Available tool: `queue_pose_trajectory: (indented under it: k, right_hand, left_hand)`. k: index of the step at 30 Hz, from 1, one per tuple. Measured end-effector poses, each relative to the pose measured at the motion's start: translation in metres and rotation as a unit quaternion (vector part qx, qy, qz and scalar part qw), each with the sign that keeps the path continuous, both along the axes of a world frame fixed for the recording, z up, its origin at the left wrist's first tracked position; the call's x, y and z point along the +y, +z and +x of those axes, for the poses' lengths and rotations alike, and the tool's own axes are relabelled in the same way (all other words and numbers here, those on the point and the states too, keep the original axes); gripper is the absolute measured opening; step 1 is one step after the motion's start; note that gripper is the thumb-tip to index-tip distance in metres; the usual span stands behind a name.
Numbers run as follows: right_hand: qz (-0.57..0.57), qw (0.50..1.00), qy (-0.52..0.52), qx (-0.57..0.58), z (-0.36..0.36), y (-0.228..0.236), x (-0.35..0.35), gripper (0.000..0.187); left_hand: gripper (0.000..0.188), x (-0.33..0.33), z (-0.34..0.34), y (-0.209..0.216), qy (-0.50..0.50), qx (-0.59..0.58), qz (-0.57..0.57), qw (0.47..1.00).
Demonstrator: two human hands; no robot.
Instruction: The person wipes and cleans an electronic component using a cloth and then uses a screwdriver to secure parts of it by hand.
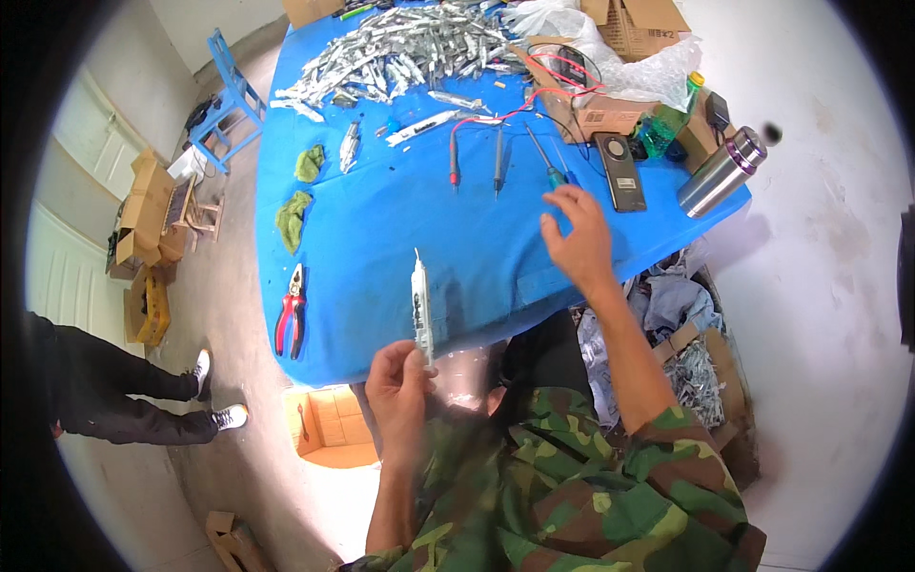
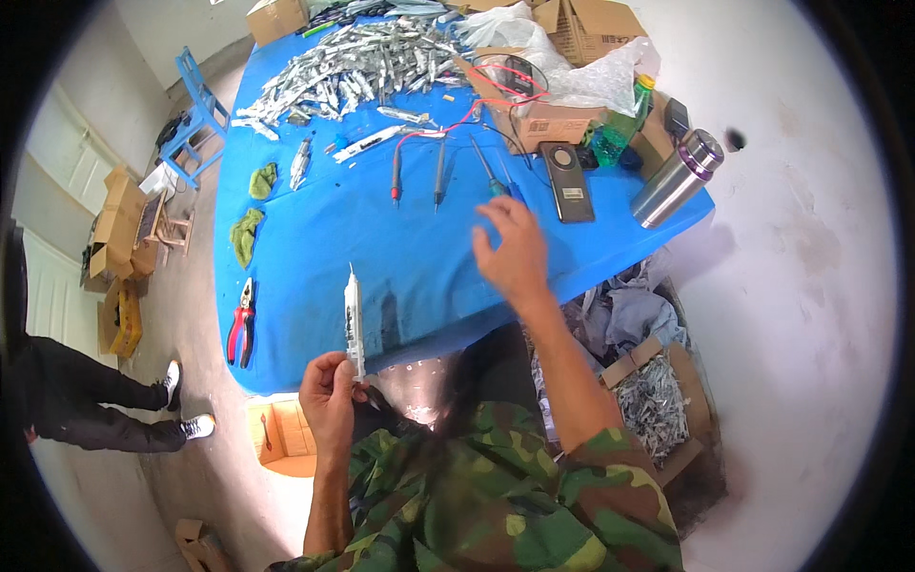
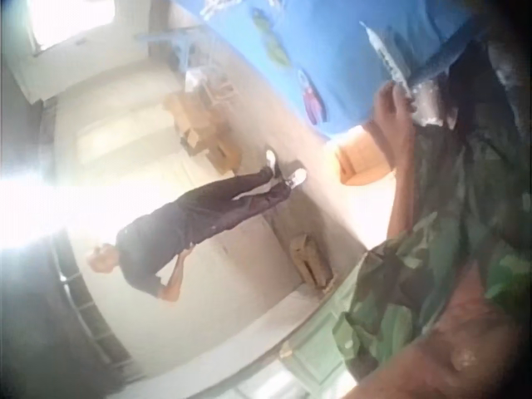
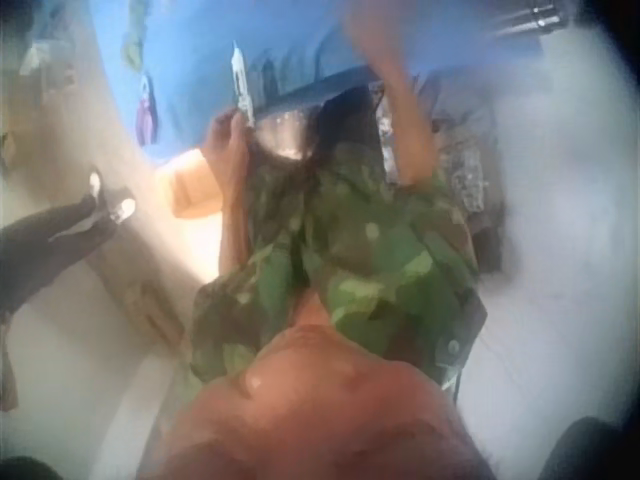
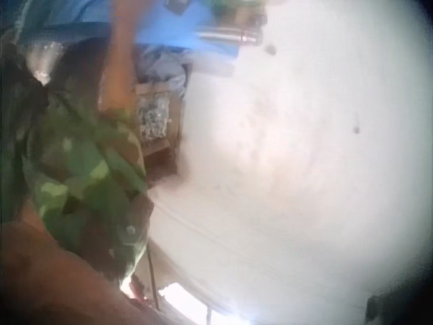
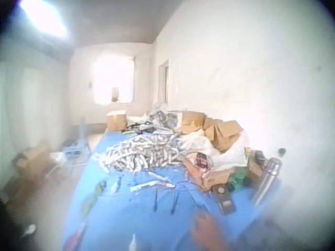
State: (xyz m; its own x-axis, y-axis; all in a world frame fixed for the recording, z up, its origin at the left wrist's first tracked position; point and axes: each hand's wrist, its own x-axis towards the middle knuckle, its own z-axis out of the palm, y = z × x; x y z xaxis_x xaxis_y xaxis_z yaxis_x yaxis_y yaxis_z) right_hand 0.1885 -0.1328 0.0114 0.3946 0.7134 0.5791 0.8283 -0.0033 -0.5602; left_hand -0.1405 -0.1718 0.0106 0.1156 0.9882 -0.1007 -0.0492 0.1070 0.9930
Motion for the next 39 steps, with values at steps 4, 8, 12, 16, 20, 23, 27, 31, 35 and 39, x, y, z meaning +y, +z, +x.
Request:
queue_pose_trajectory:
  k: [4, 8, 12, 16, 20, 23, 27, 31, 35, 39]
  right_hand:
    - [-0.107, 0.914, 0.17, 0.354, -0.068, -0.002, -0.031, 0.03]
    - [-0.1, 0.804, 0.254, 0.529, -0.117, 0.02, -0.043, 0.034]
    - [-0.09, 0.79, 0.247, 0.554, -0.122, 0.013, -0.042, 0.032]
    - [-0.055, 0.752, 0.263, 0.602, -0.127, 0.01, -0.051, 0.03]
    - [-0.057, 0.738, 0.271, 0.615, -0.128, 0.006, -0.056, 0.033]
    - [-0.054, 0.712, 0.287, 0.638, -0.13, 0.007, -0.059, 0.036]
    - [-0.053, 0.701, 0.284, 0.652, -0.133, 0.012, -0.062, 0.041]
    - [-0.027, 0.705, 0.258, 0.661, -0.138, -0.001, -0.059, 0.043]
    - [-0.018, 0.683, 0.222, 0.696, -0.145, -0.001, -0.06, 0.04]
    - [0.003, 0.67, 0.214, 0.711, -0.149, -0.001, -0.059, 0.041]
  left_hand:
    - [0.016, -0.006, 0.014, -0.007, -0.001, 0.018, 0.043, 0.999]
    - [0.019, -0.016, 0.019, 0.0, -0.028, 0.133, 0.144, 0.98]
    - [0.026, -0.02, 0.018, 0.009, -0.058, 0.216, 0.227, 0.948]
    - [0.032, -0.02, 0.024, 0.01, -0.076, 0.175, 0.176, 0.966]
    - [0.031, -0.02, 0.027, 0.012, -0.102, 0.172, 0.149, 0.968]
    - [0.029, -0.02, 0.024, 0.007, -0.107, 0.132, 0.107, 0.98]
    - [0.03, -0.021, 0.026, 0.01, -0.103, 0.109, 0.072, 0.986]
    - [0.032, -0.024, 0.028, 0.001, -0.096, 0.175, 0.161, 0.967]
    - [0.033, -0.03, 0.033, 0.013, -0.13, 0.162, 0.122, 0.971]
    - [0.027, -0.037, 0.038, 0.012, -0.172, 0.028, 0.0, 0.985]
